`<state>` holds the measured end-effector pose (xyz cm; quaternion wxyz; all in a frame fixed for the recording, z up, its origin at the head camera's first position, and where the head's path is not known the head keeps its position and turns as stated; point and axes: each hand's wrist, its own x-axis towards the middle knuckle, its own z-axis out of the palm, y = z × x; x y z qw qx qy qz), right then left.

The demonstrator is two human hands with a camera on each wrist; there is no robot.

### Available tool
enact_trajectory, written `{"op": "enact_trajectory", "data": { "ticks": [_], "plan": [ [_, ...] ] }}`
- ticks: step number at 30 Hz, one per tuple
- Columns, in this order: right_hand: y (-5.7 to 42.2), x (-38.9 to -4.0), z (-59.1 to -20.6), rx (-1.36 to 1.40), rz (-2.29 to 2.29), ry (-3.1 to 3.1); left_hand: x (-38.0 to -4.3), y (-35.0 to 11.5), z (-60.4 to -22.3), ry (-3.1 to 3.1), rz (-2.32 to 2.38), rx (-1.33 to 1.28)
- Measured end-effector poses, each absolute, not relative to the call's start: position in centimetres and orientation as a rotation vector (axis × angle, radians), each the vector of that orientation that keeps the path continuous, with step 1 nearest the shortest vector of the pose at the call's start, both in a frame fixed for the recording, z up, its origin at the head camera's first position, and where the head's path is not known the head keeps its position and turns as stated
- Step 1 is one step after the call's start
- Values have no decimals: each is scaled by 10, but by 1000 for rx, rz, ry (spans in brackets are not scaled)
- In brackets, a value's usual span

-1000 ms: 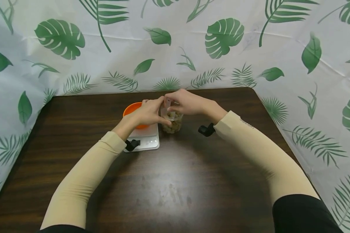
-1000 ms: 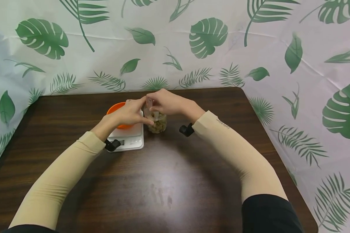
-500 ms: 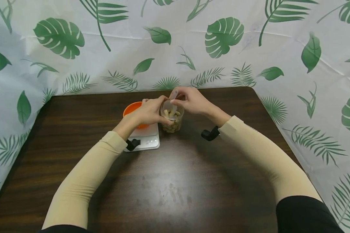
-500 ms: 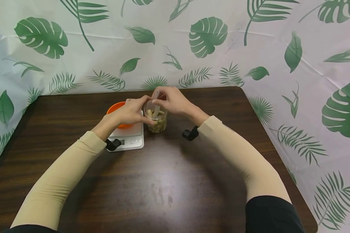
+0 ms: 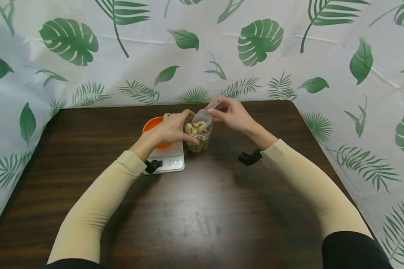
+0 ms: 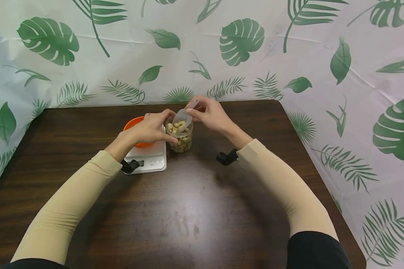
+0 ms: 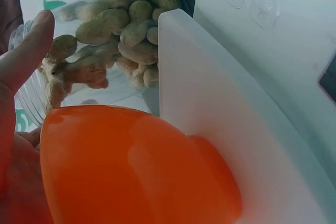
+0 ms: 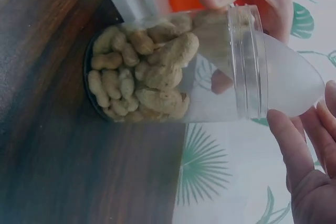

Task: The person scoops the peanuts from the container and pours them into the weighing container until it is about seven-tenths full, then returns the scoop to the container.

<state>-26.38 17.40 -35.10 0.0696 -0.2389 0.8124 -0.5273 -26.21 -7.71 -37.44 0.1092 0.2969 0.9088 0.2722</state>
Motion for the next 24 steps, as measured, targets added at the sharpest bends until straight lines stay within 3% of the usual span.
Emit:
{"op": "enact_trajectory", "data": {
  "ticks": [8,18,24],
  "plan": [
    [179,-263,-355,-637,-1779,2273,-261,-77,-373,2700,771,857],
    [170,-252,-353,-863,-1352,2704,-262,-80,-375,2706,772,840],
    [164,-245,-359,-797,-1409,2743,-261,-80,-374,2718,772,832]
  ]
}}
